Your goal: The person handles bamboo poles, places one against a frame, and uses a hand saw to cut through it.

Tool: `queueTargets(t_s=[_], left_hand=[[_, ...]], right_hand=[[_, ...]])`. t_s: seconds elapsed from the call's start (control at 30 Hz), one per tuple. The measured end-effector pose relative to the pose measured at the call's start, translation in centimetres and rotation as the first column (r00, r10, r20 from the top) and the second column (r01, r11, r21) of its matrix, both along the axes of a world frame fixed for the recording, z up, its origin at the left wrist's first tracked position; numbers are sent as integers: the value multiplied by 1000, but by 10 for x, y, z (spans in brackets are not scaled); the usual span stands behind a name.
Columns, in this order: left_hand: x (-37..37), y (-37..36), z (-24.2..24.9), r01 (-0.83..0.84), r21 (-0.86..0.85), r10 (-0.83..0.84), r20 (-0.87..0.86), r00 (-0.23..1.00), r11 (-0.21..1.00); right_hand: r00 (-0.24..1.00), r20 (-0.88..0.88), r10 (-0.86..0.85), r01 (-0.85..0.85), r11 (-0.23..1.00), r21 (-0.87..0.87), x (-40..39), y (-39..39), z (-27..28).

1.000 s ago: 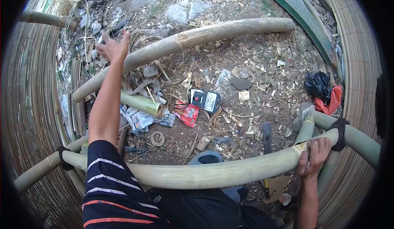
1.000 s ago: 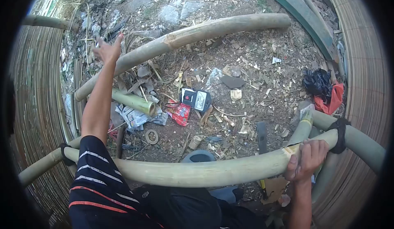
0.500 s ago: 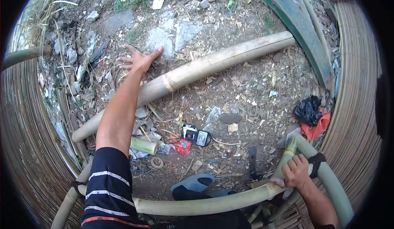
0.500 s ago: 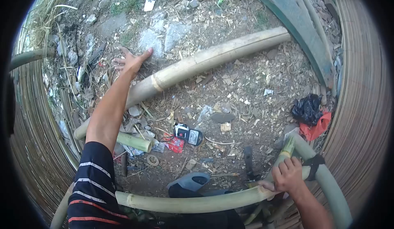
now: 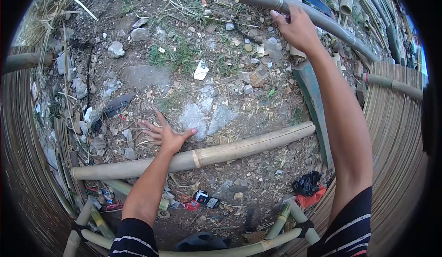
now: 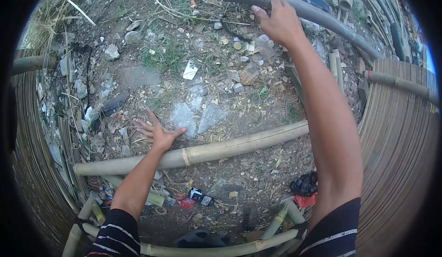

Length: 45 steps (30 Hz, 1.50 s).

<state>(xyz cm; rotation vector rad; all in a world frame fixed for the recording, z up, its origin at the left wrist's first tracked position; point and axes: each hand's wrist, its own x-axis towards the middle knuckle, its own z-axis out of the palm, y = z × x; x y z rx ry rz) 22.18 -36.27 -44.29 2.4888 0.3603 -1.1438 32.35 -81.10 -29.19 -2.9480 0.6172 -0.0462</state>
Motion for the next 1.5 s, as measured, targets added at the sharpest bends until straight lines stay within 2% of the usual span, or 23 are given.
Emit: queueTargets(t_s=[0.13,0.17,0.2,0.27,0.37,0.4,0.47,0.8,0.87,0.93,1.0,1.03,1.07,1.13,1.17,1.2,1.27,1.3,1.33,1.37,1.4,1.43,1.5], left_hand=[[-3,11,-2,21,-39,-23,-46,999,999],[-4,10,-3,36,-58,-38,-31,999,998],[-4,10,-3,52,-74,-53,-12,999,996],[-7,12,-5,27,-96,-25,14,1000,995],[-3,14,-3,-3,-158,1,-11,1000,987],[-4,15,-6,-8,-141,5,-17,1000,990],[-9,16,-11,-1,-151,1,3,1000,989],[-3,10,0,-31,-172,29,-15,999,985],[-5,12,-2,-6,-147,5,-8,1000,989],[-6,13,-3,-5,-144,3,-19,1000,990],[-8,11,-6,24,-84,-22,35,999,996],[-7,11,-6,14,-91,-11,40,999,996],[-8,11,-4,5,-100,-1,38,999,995],[-9,8,-4,31,-51,-27,70,997,998],[-11,8,-4,47,-47,-42,98,994,998],[-13,7,-5,63,-46,-57,127,990,997],[-15,10,-12,69,-36,-62,161,985,997],[-17,12,-15,93,-48,-84,159,984,995],[-18,14,-19,99,-57,-86,189,978,994],[-19,16,-22,106,-64,-90,218,972,992],[-20,19,-23,134,-69,-116,215,970,989],[-19,18,-23,139,-62,-122,230,966,988],[-20,20,-28,159,-61,-136,277,951,985]], right_hand=[[976,176,127,-123,992,-29,91,0,-18],[997,-75,7,9,976,218,108,12,1],[997,-39,59,-55,993,104,128,-5,-22],[987,146,73,-135,869,476,148,21,-21],[984,157,84,-134,929,346,169,16,-43],[999,-19,-33,33,999,4,180,-9,-65],[977,-90,-191,204,963,178,179,13,-48],[979,78,-188,163,954,252,150,38,-44],[973,229,-8,-92,903,420,140,40,-40],[982,168,-90,10,905,426,140,38,-24],[944,56,-325,281,882,377,124,47,-2],[984,16,-179,166,938,303,120,49,12],[933,-15,-360,342,872,349,99,49,23],[930,-222,-293,352,883,311,73,41,45],[946,-309,-104,171,965,198,42,71,79],[966,-170,-192,190,981,-29,21,86,71],[931,-195,-310,312,950,-21,-39,73,82],[980,-65,-187,188,982,9,-79,86,89],[981,76,179,-138,916,-377,-116,35,53],[990,-142,-13,14,1000,5,-159,72,107],[950,-131,-284,257,947,-193,-194,76,83],[993,107,-52,73,976,-204,-243,87,76],[990,130,54,-22,972,-236,-330,112,85]])
